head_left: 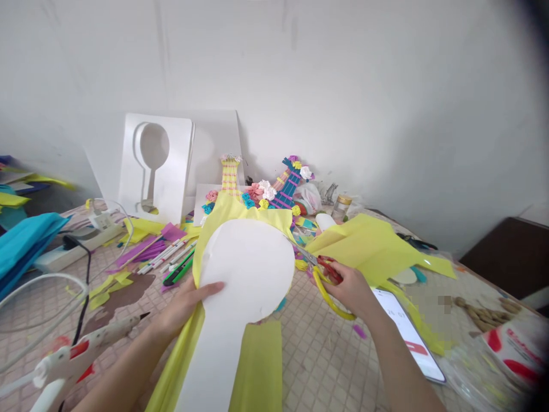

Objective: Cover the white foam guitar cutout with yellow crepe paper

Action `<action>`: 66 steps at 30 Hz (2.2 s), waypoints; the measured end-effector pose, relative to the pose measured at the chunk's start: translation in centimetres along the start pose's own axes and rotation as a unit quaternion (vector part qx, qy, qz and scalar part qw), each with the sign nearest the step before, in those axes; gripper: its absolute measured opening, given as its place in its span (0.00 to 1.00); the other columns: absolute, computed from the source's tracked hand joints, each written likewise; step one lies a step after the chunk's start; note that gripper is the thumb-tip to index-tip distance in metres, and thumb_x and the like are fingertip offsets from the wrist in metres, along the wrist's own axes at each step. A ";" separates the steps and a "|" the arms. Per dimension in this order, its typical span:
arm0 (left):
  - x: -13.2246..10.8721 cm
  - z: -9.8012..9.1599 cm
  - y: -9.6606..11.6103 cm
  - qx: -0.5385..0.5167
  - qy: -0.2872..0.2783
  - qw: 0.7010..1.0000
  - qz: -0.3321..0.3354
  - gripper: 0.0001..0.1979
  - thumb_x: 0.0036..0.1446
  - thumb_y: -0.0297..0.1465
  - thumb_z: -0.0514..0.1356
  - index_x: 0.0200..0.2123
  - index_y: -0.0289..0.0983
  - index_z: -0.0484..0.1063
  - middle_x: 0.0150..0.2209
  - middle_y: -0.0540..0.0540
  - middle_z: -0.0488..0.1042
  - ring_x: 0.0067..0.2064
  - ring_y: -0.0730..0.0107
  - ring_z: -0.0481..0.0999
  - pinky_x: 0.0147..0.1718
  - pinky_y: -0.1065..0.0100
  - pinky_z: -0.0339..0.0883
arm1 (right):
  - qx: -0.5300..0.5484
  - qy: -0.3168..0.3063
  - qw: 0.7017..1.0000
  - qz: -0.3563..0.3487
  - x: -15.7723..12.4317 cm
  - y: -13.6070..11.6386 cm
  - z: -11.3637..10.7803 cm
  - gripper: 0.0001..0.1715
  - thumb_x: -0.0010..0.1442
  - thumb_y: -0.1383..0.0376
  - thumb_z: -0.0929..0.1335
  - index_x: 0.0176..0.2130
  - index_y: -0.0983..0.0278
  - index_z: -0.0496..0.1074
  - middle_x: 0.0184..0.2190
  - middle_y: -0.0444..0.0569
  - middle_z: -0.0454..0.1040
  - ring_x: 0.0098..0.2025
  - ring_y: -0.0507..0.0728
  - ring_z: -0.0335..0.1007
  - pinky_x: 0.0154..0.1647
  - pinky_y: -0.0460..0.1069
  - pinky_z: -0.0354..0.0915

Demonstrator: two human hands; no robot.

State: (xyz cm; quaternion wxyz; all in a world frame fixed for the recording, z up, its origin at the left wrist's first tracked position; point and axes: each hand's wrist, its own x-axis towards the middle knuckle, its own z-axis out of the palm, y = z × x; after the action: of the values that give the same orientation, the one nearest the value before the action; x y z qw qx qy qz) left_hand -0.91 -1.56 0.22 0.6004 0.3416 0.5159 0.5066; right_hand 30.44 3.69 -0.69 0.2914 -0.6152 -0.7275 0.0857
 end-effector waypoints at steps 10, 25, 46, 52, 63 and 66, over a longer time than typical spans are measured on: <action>-0.3 -0.2 -0.2 -0.015 -0.013 1.000 0.003 0.39 0.43 0.28 0.65 0.58 0.36 0.54 0.36 0.39 0.78 0.27 0.54 0.78 0.27 0.58 0.74 | -0.014 0.067 0.997 -0.044 -0.2 -0.6 0.2 0.20 0.46 0.49 0.67 0.27 0.65 0.73 0.17 0.44 0.69 0.20 0.52 0.62 0.21 0.46 0.59; -1.3 -0.1 0.6 -0.002 -0.010 1.000 -0.011 0.47 0.41 0.28 0.67 0.62 0.43 0.44 0.39 0.42 0.77 0.34 0.48 0.78 0.28 0.54 0.74 | -0.002 -0.042 0.998 -0.052 -0.6 0.9 -1.4 0.17 0.48 0.56 0.67 0.38 0.62 0.70 0.31 0.48 0.76 0.31 0.57 0.72 0.30 0.48 0.66; -1.3 -0.4 0.2 0.012 -0.020 1.000 -0.021 0.52 0.41 0.28 0.67 0.63 0.42 0.38 0.39 0.41 0.77 0.32 0.51 0.79 0.26 0.58 0.74 | -0.071 -0.008 0.996 -0.059 -0.8 0.2 -1.8 0.24 0.50 0.51 0.66 0.43 0.62 0.70 0.37 0.50 0.76 0.37 0.59 0.73 0.36 0.51 0.68; -1.6 -0.1 0.3 0.010 -0.009 1.000 -0.028 0.51 0.42 0.28 0.67 0.63 0.42 0.38 0.37 0.42 0.78 0.30 0.53 0.79 0.28 0.58 0.74 | -0.085 0.006 0.994 -0.068 -1.0 -0.2 -2.0 0.25 0.50 0.51 0.66 0.43 0.62 0.70 0.37 0.51 0.76 0.37 0.60 0.73 0.36 0.51 0.68; -1.5 0.0 0.1 0.011 -0.009 0.999 -0.030 0.49 0.42 0.30 0.67 0.63 0.42 0.43 0.36 0.43 0.78 0.25 0.55 0.78 0.27 0.57 0.74 | -0.098 0.022 0.992 -0.075 -1.1 -0.6 -1.8 0.24 0.49 0.51 0.66 0.42 0.61 0.70 0.39 0.50 0.76 0.39 0.60 0.73 0.37 0.51 0.67; -1.5 0.0 0.1 0.007 -0.002 0.999 -0.031 0.50 0.42 0.29 0.67 0.63 0.42 0.40 0.36 0.43 0.78 0.27 0.54 0.78 0.27 0.59 0.74 | -0.115 0.031 0.990 -0.073 -1.0 -0.3 -1.5 0.24 0.48 0.50 0.66 0.40 0.62 0.72 0.34 0.50 0.77 0.34 0.60 0.73 0.33 0.51 0.66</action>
State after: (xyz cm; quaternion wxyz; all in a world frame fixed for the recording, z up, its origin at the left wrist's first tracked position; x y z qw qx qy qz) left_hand -0.90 -2.96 0.74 0.6149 0.3301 0.5284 0.4834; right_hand 31.05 2.35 0.35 0.2461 -0.5919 -0.7665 -0.0392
